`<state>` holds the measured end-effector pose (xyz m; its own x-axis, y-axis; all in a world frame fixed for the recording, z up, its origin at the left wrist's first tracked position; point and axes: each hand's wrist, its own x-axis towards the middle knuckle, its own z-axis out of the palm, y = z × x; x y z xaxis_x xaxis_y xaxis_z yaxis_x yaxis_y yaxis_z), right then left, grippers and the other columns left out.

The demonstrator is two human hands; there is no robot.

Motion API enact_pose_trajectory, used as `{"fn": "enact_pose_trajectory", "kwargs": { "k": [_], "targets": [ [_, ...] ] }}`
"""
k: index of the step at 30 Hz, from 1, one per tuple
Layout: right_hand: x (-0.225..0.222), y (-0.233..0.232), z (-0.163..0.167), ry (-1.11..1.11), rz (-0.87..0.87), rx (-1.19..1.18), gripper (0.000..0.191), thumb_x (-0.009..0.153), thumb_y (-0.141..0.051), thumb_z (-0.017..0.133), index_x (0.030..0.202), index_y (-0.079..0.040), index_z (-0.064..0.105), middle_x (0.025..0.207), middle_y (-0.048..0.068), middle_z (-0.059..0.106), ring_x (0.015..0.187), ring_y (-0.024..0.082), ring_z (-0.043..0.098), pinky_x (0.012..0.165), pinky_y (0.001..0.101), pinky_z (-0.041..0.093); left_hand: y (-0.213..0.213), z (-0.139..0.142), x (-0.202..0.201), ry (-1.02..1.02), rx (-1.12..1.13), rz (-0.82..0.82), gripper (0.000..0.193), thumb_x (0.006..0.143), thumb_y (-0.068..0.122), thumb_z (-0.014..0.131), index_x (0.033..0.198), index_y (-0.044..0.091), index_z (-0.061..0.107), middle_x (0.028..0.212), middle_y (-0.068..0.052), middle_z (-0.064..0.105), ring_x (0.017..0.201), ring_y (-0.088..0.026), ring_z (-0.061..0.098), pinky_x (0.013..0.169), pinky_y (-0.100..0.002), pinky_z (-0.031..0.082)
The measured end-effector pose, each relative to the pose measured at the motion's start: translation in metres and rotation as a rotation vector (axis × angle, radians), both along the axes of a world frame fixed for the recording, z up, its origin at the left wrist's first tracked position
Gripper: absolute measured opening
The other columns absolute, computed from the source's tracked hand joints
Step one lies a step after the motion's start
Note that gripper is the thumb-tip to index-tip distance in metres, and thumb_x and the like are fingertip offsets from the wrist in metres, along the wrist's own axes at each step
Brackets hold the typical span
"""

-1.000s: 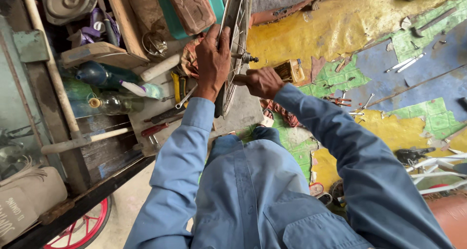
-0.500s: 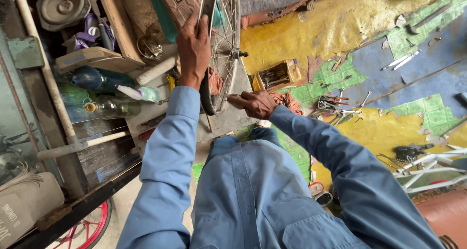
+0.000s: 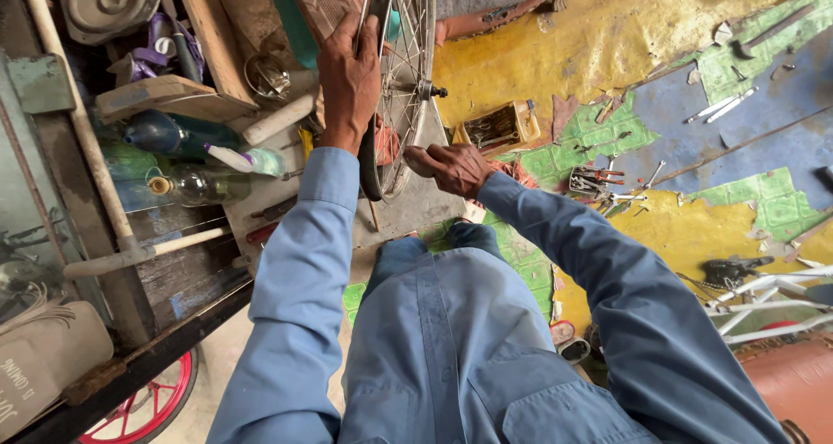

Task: The person adjusts the spokes of a bicycle wheel using a spoke wrench, rotating the wheel and tightening individual spokes. The person repeatedly turns the wheel and makes small adjustments to different spokes throughout the clip.

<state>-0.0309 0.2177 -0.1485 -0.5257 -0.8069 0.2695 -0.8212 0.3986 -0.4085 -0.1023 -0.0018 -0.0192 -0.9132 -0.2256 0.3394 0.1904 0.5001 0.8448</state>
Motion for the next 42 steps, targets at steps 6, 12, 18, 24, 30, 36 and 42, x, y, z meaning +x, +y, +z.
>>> {"fn": "enact_pose_trajectory", "kwargs": {
  "k": [6,12,18,24,30,36,42],
  "targets": [
    [0.003,-0.009,-0.011,0.044,-0.022,0.044,0.061,0.083,-0.010,0.064,0.141,-0.023,0.052,0.096,0.007,0.061,0.066,0.029,0.064,0.056,0.0437,0.052,-0.002,-0.004,-0.001,-0.064,0.006,0.015,0.035,0.111,0.029,0.052,0.106,-0.001,0.069,0.075,-0.008,0.063,0.063,-0.017,0.061,0.058,-0.038,0.050],
    [-0.024,-0.006,-0.008,0.124,0.111,0.033,0.059,0.097,-0.015,0.065,0.154,-0.023,0.050,0.089,0.008,0.060,0.055,0.022,0.060,0.044,0.0384,0.048,-0.001,-0.016,-0.006,-0.132,-0.033,-0.007,0.038,0.112,0.031,0.050,0.088,0.004,0.062,0.066,-0.004,0.050,0.056,-0.013,0.046,0.052,-0.033,0.038],
    [0.011,-0.015,-0.005,0.015,0.035,0.023,0.067,0.084,-0.004,0.060,0.148,-0.021,0.055,0.086,0.009,0.061,0.049,0.022,0.055,0.039,0.0377,0.046,-0.002,-0.015,-0.004,-0.077,-0.069,0.033,0.039,0.113,0.031,0.051,0.091,0.002,0.062,0.069,-0.007,0.055,0.060,-0.016,0.052,0.057,-0.038,0.044],
    [0.001,-0.024,-0.015,0.028,-0.032,0.156,0.056,0.086,-0.006,0.059,0.141,-0.020,0.059,0.089,0.010,0.066,0.053,0.023,0.058,0.043,0.0384,0.048,-0.011,-0.013,0.001,-0.297,0.043,0.091,0.035,0.109,0.029,0.048,0.102,0.001,0.067,0.076,-0.011,0.068,0.061,-0.018,0.067,0.048,-0.033,0.052],
    [0.035,-0.018,-0.007,-0.146,-0.041,-0.207,0.054,0.080,-0.005,0.057,0.133,-0.014,0.064,0.100,0.012,0.075,0.065,0.025,0.067,0.052,0.0374,0.052,-0.017,-0.018,0.009,-0.044,0.238,-0.046,0.031,0.114,0.026,0.049,0.110,0.000,0.066,0.097,-0.007,0.075,0.077,-0.014,0.077,0.063,-0.029,0.065],
    [0.054,-0.029,-0.010,-0.946,-0.675,-0.525,0.047,0.105,-0.010,0.047,0.149,-0.012,0.061,0.088,0.004,0.070,0.072,0.015,0.062,0.064,0.0312,0.051,-0.021,-0.014,0.019,-0.055,0.002,0.078,0.034,0.114,0.030,0.052,0.104,0.002,0.067,0.075,-0.009,0.062,0.062,-0.018,0.057,0.056,-0.039,0.044],
    [0.044,-0.075,-0.011,-1.364,-0.836,-0.846,0.033,0.102,-0.019,0.058,0.131,-0.003,0.064,0.099,-0.002,0.070,0.089,0.012,0.062,0.068,0.0302,0.052,-0.004,-0.017,0.017,-0.211,0.002,0.142,0.031,0.111,0.033,0.052,0.096,0.009,0.066,0.064,-0.006,0.053,0.054,-0.014,0.048,0.049,-0.035,0.039]
  ]
}}
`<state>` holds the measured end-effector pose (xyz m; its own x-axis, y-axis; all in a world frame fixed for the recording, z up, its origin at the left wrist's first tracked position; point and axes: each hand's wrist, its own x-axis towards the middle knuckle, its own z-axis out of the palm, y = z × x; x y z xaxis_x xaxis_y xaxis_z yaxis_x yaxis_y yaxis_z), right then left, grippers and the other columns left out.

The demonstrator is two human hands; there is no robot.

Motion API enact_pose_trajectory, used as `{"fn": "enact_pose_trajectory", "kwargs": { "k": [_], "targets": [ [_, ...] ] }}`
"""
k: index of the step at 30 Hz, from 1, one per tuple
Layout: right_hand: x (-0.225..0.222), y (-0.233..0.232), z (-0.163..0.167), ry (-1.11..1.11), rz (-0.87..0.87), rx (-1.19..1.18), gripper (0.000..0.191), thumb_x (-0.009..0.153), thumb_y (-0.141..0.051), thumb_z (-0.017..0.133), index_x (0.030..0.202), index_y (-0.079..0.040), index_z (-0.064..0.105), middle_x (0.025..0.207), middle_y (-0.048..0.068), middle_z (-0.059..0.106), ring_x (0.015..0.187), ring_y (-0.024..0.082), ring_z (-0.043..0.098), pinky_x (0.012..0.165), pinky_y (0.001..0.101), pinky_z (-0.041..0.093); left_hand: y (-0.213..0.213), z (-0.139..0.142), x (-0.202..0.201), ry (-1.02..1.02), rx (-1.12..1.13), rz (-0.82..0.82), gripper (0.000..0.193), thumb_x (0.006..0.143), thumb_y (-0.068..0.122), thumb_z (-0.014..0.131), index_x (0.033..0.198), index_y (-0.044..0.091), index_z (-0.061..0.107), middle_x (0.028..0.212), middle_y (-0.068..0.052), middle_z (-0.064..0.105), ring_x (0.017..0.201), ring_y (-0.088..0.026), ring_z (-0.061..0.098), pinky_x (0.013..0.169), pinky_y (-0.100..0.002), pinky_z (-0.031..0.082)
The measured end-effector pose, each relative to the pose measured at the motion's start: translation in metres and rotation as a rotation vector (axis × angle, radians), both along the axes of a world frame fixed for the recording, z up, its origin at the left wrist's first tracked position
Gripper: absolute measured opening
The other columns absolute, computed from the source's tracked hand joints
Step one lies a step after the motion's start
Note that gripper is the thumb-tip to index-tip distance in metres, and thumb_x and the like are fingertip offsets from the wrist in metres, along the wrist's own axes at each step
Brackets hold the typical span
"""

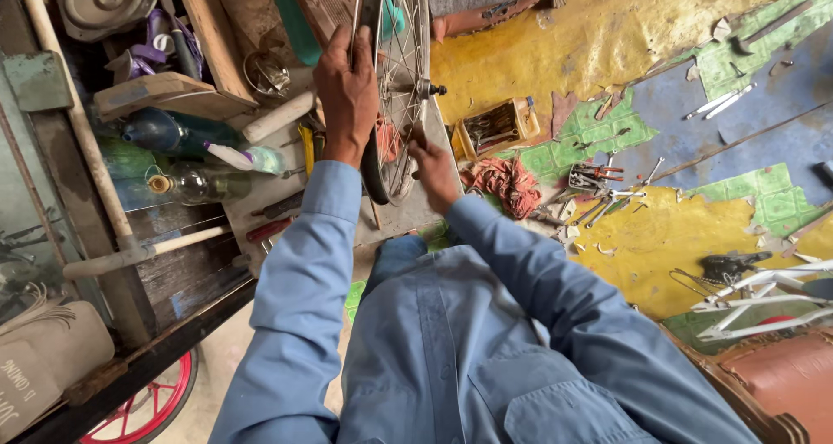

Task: The person adjusts the spokes of a bicycle wheel using a spoke wrench, rotating the wheel and tightening individual spokes. The person repeatedly turns the wheel and makes small adjustments to different spokes throughout the clip.

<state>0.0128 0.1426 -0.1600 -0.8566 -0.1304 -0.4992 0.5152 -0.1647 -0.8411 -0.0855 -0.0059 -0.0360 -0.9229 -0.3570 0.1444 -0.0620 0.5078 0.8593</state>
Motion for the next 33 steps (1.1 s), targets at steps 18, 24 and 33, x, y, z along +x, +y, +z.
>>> {"fn": "enact_pose_trajectory", "kwargs": {
  "k": [18,24,33],
  "targets": [
    [0.018,0.002,0.003,0.120,0.237,0.120,0.043,0.100,-0.033,0.063,0.115,0.005,0.074,0.098,0.010,0.078,0.089,0.016,0.069,0.081,0.0325,0.055,0.011,0.013,-0.006,0.024,0.023,-0.025,0.034,0.110,0.033,0.053,0.111,0.002,0.068,0.076,-0.009,0.067,0.063,-0.021,0.064,0.056,-0.039,0.051],
    [0.017,0.006,0.027,-0.038,0.192,-0.048,0.030,0.098,-0.022,0.070,0.112,0.004,0.074,0.093,0.010,0.077,0.078,0.013,0.068,0.071,0.0291,0.053,0.005,0.013,-0.006,0.015,0.214,-0.182,0.042,0.111,0.042,0.048,0.118,0.004,0.065,0.082,-0.008,0.067,0.069,-0.016,0.071,0.051,-0.033,0.056],
    [0.017,-0.012,0.078,-0.336,0.083,-0.433,0.016,0.097,-0.019,0.071,0.098,-0.003,0.069,0.084,0.003,0.069,0.074,0.011,0.066,0.061,0.0258,0.051,0.008,0.028,0.030,-0.162,0.016,-0.295,0.059,0.102,0.049,0.054,0.135,0.001,0.047,0.080,-0.012,0.072,0.061,-0.021,0.074,0.051,-0.034,0.063]
  ]
}}
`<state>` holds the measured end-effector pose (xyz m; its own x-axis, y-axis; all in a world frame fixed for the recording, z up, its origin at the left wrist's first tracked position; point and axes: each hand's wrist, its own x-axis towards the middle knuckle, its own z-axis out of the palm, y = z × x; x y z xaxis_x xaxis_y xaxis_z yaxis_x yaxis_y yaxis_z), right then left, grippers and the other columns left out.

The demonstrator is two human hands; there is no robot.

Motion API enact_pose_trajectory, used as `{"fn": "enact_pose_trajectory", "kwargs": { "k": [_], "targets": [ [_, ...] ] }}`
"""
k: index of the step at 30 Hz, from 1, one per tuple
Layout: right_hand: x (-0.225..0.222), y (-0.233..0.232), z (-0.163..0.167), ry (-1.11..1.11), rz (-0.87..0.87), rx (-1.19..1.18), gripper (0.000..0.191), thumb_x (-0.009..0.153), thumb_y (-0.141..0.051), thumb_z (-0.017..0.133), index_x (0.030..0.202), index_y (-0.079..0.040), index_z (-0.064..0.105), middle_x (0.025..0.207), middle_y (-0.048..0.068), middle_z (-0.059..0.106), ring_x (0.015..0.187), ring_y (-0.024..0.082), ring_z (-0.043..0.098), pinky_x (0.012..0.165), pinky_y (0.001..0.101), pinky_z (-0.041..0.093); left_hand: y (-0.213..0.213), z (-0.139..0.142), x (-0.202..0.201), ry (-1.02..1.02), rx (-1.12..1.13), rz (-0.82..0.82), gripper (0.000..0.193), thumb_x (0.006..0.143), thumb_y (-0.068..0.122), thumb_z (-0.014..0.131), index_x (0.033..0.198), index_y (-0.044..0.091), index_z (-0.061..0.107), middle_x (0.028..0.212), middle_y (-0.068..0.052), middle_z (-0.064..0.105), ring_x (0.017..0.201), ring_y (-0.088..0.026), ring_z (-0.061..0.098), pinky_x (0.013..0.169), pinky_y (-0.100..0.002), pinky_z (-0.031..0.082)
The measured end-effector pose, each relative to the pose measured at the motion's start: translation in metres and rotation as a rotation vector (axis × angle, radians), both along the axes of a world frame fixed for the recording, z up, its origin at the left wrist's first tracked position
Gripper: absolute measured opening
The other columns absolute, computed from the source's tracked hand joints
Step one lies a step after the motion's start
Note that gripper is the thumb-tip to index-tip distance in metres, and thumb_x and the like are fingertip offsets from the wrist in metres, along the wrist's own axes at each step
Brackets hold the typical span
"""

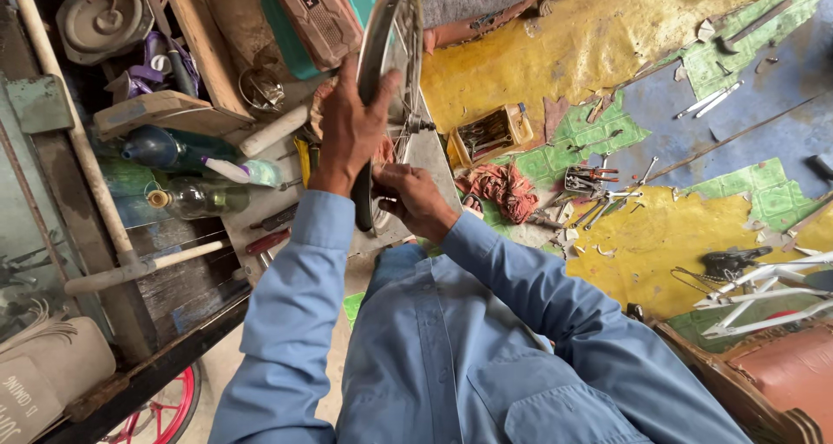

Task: The person adjusts the spokes of a bicycle wheel using a spoke wrench, rotating the wheel and tightening individual spokes. The person repeatedly turns the wheel and makes small adjustments to different spokes throughout the clip.

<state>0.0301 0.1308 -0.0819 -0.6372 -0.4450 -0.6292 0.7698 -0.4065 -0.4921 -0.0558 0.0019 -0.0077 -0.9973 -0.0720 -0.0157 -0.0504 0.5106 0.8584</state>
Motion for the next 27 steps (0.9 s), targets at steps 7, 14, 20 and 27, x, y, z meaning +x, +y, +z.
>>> {"fn": "enact_pose_trajectory", "kwargs": {
  "k": [7,14,20,27],
  "targets": [
    [-0.009,0.020,0.005,0.442,0.014,0.359,0.028,0.106,-0.030,0.056,0.115,-0.007,0.068,0.079,0.003,0.064,0.064,0.011,0.053,0.054,0.0286,0.045,0.002,0.003,-0.016,0.018,-0.189,0.001,0.056,0.101,0.029,0.063,0.141,-0.003,0.041,0.089,-0.019,0.073,0.067,-0.029,0.075,0.060,-0.039,0.064],
    [-0.048,0.029,-0.060,1.230,-0.068,0.894,0.026,0.116,-0.018,0.050,0.137,-0.007,0.059,0.114,0.014,0.064,0.098,0.025,0.065,0.084,0.0401,0.057,-0.023,-0.025,-0.049,0.259,-0.305,0.038,0.041,0.100,0.019,0.070,0.128,-0.003,0.050,0.104,-0.027,0.073,0.091,-0.040,0.075,0.083,-0.047,0.063],
    [-0.049,-0.015,-0.054,1.154,-0.262,0.929,0.042,0.104,-0.003,0.059,0.145,-0.012,0.057,0.131,0.020,0.053,0.099,0.027,0.066,0.080,0.0364,0.060,-0.022,-0.023,-0.068,0.129,-0.282,0.087,0.048,0.100,0.020,0.070,0.134,-0.005,0.046,0.114,-0.030,0.070,0.100,-0.041,0.075,0.091,-0.045,0.062],
    [-0.023,-0.025,-0.011,1.359,-0.154,0.747,0.063,0.092,0.011,0.054,0.150,-0.013,0.054,0.133,0.019,0.053,0.106,0.029,0.064,0.086,0.0348,0.060,-0.032,-0.021,-0.069,0.153,-0.269,0.121,0.048,0.096,0.013,0.069,0.134,-0.005,0.045,0.115,-0.031,0.069,0.100,-0.045,0.073,0.090,-0.049,0.061]
  ]
}}
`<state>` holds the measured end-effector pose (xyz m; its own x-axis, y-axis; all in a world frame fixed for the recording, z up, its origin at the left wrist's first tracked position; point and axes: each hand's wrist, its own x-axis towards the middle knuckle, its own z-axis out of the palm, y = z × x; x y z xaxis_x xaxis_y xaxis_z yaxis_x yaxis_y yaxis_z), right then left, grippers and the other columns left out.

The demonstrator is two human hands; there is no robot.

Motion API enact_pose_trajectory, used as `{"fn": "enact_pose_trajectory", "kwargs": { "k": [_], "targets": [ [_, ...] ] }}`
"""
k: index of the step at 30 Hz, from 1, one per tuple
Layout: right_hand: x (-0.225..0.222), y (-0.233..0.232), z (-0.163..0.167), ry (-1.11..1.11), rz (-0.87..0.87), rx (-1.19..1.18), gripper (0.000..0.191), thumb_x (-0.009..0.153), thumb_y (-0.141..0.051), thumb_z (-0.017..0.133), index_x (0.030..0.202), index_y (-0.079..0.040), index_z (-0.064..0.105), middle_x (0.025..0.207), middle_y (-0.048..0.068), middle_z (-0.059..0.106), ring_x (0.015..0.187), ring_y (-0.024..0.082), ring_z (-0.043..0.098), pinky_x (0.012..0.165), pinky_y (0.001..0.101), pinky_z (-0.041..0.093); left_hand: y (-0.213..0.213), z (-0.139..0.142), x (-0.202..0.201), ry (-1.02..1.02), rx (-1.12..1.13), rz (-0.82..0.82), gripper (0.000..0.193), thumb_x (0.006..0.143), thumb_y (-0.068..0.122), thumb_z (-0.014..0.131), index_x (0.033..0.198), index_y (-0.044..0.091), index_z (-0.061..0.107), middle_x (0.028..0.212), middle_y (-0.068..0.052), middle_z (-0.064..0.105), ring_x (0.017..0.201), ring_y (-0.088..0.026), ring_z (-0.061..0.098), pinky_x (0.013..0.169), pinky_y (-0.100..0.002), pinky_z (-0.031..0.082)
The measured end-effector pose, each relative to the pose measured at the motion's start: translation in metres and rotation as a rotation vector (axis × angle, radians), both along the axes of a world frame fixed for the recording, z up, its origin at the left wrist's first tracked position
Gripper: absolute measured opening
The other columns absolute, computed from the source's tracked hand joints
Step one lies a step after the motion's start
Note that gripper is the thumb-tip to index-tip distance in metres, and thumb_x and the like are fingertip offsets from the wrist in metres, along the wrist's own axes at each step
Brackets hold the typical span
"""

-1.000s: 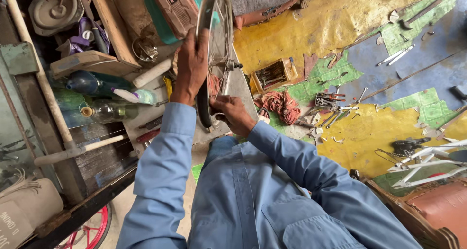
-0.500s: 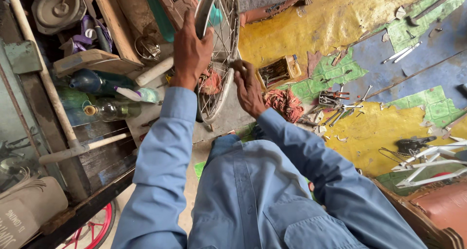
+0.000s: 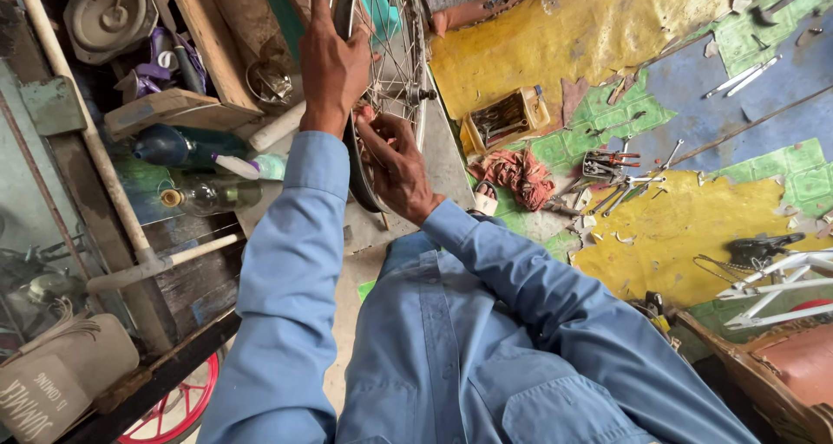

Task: The person adjusts the spokes of a bicycle wheel using a spoke wrench, rotating the wheel and tightening individual spokes. The person repeatedly turns the wheel and makes small adjustments to different spokes throughout the clip.

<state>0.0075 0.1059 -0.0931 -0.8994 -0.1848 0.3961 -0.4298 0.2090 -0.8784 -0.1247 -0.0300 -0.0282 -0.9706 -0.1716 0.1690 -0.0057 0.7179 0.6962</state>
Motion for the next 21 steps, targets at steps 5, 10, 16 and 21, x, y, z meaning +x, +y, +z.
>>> {"fn": "enact_pose_trajectory", "kwargs": {
  "k": [5,10,16,21],
  "targets": [
    [-0.011,0.003,0.000,0.000,-0.218,-0.027,0.051,0.106,0.011,0.058,0.150,-0.017,0.057,0.132,0.012,0.063,0.110,0.023,0.070,0.086,0.0319,0.062,-0.004,-0.005,-0.003,0.094,-0.087,-0.008,0.045,0.096,0.013,0.072,0.129,-0.005,0.047,0.113,-0.033,0.069,0.102,-0.048,0.072,0.091,-0.051,0.060],
    [-0.003,0.000,0.006,0.182,0.026,0.018,0.063,0.094,0.006,0.061,0.151,-0.017,0.049,0.139,0.022,0.050,0.114,0.038,0.065,0.088,0.0428,0.062,-0.001,0.002,-0.010,-0.156,0.132,0.068,0.040,0.095,0.014,0.064,0.128,0.000,0.047,0.112,-0.029,0.069,0.090,-0.040,0.078,0.076,-0.042,0.070],
    [-0.006,0.007,0.011,-0.075,0.008,0.321,0.066,0.092,-0.001,0.068,0.153,-0.021,0.050,0.142,0.027,0.051,0.105,0.035,0.065,0.076,0.0421,0.061,-0.012,0.001,-0.008,-0.058,-0.020,0.039,0.041,0.097,0.014,0.068,0.129,-0.003,0.049,0.115,-0.031,0.070,0.096,-0.043,0.076,0.086,-0.046,0.065],
    [0.001,0.002,0.008,0.125,0.021,0.177,0.064,0.097,-0.005,0.069,0.155,-0.021,0.047,0.139,0.022,0.053,0.117,0.036,0.062,0.095,0.0439,0.058,-0.011,-0.002,-0.012,-0.127,0.032,0.085,0.039,0.095,0.014,0.065,0.127,-0.003,0.050,0.117,-0.031,0.068,0.096,-0.041,0.076,0.089,-0.045,0.064]
  ]
}}
